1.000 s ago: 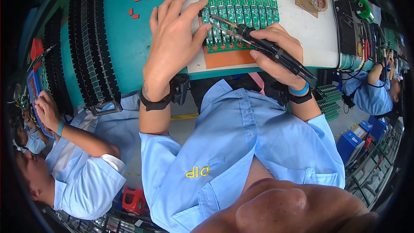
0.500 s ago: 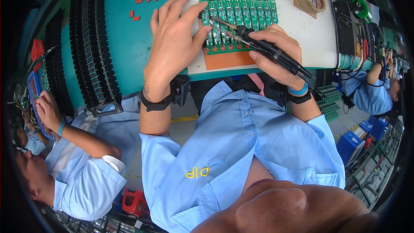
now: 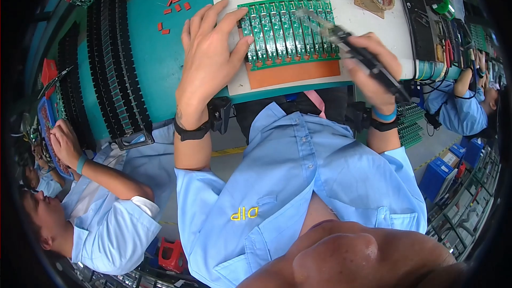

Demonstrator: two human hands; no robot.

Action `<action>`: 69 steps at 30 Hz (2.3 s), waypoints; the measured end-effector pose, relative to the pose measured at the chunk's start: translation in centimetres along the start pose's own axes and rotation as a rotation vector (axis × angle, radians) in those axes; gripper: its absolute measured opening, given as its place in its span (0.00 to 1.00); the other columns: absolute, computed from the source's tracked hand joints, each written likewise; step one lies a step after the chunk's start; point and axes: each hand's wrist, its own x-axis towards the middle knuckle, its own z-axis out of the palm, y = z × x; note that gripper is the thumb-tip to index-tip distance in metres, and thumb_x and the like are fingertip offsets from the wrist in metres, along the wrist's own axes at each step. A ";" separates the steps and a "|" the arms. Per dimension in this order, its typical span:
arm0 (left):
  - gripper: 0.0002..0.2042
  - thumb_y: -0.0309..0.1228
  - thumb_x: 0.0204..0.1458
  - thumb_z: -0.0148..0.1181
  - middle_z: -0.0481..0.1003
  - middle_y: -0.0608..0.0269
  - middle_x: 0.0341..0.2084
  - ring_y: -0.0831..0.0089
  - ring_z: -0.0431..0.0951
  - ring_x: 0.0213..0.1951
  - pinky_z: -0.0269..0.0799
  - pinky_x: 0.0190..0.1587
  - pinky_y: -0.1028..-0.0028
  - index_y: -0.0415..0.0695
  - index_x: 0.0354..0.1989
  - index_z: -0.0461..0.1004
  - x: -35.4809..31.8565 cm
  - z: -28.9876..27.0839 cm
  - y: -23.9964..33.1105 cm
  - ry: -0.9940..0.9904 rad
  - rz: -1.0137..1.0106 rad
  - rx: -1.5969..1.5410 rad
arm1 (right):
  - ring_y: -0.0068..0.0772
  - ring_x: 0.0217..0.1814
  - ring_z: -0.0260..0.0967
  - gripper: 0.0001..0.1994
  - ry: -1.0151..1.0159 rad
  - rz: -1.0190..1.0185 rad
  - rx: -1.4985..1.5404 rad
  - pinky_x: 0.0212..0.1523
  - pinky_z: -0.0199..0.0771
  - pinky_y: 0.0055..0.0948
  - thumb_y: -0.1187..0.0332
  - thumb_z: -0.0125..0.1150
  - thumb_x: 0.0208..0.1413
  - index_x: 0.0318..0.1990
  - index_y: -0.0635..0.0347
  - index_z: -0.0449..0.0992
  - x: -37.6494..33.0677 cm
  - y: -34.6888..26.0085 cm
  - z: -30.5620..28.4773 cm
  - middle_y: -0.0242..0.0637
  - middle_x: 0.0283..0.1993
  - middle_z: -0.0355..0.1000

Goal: The person places a metal plate over a circuit board, solders components onto it, and then breaks the board into smaller pieces. They finish by soldering components onto the individual circuit board pieces.

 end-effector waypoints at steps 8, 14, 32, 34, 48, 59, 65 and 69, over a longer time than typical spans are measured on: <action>0.23 0.35 0.54 0.69 0.69 0.51 0.66 0.48 0.64 0.68 0.53 0.72 0.51 0.49 0.60 0.77 0.7 -0.3 0.0 -0.066 0.021 -0.022 | 0.29 0.54 0.77 0.23 0.686 0.261 0.125 0.57 0.75 0.28 0.75 0.67 0.61 0.63 0.67 0.72 -2.7 8.6 -4.0 0.43 0.53 0.79; 0.25 0.34 0.56 0.68 0.69 0.46 0.65 0.47 0.65 0.67 0.58 0.69 0.53 0.45 0.63 0.74 0.3 -0.5 -0.6 -0.045 0.012 -0.012 | 0.26 0.54 0.76 0.23 0.639 0.104 0.048 0.57 0.75 0.26 0.75 0.69 0.60 0.63 0.68 0.73 -2.5 9.1 -2.8 0.42 0.52 0.80; 0.25 0.44 0.57 0.66 0.75 0.67 0.55 0.60 0.68 0.64 0.45 0.69 0.38 0.47 0.60 0.75 -2.6 8.6 13.4 0.027 0.480 0.257 | 0.20 0.44 0.72 0.18 0.716 0.031 0.110 0.47 0.74 0.22 0.72 0.69 0.60 0.56 0.65 0.76 -2.1 9.3 -2.8 0.31 0.44 0.76; 0.25 0.45 0.56 0.66 0.75 0.67 0.55 0.61 0.68 0.64 0.43 0.69 0.37 0.48 0.61 0.75 -2.3 8.9 13.8 0.037 0.489 0.276 | 0.19 0.44 0.72 0.18 0.698 0.051 0.113 0.47 0.74 0.22 0.72 0.69 0.60 0.56 0.64 0.76 -2.1 9.5 -3.4 0.31 0.44 0.76; 0.29 0.46 0.55 0.67 0.76 0.66 0.56 0.62 0.69 0.65 0.37 0.71 0.33 0.48 0.64 0.73 -5.3 6.4 13.5 -0.049 0.383 0.355 | 0.19 0.45 0.72 0.18 0.657 0.086 0.113 0.47 0.74 0.22 0.74 0.69 0.59 0.55 0.65 0.76 -2.6 7.8 -3.1 0.30 0.44 0.77; 0.31 0.41 0.50 0.74 0.76 0.56 0.54 0.57 0.70 0.63 0.46 0.70 0.42 0.44 0.62 0.74 -3.7 3.4 9.8 0.029 0.205 0.064 | 0.23 0.47 0.74 0.23 0.515 0.202 0.159 0.50 0.74 0.23 0.72 0.72 0.56 0.59 0.65 0.75 -4.3 6.9 -3.5 0.33 0.46 0.78; 0.30 0.39 0.47 0.76 0.72 0.51 0.57 0.51 0.68 0.63 0.53 0.67 0.45 0.45 0.59 0.74 3.1 2.5 8.8 0.037 0.194 0.017 | 0.28 0.55 0.75 0.24 0.262 0.074 0.136 0.58 0.73 0.26 0.76 0.71 0.56 0.60 0.69 0.74 -5.5 5.8 -3.6 0.42 0.53 0.78; 0.29 0.39 0.50 0.74 0.70 0.51 0.62 0.50 0.67 0.65 0.60 0.67 0.54 0.46 0.61 0.75 3.1 2.4 7.0 -0.037 0.252 0.056 | 0.30 0.56 0.74 0.24 0.202 0.086 0.099 0.58 0.73 0.28 0.77 0.71 0.56 0.60 0.69 0.74 -6.7 4.2 -2.2 0.43 0.56 0.74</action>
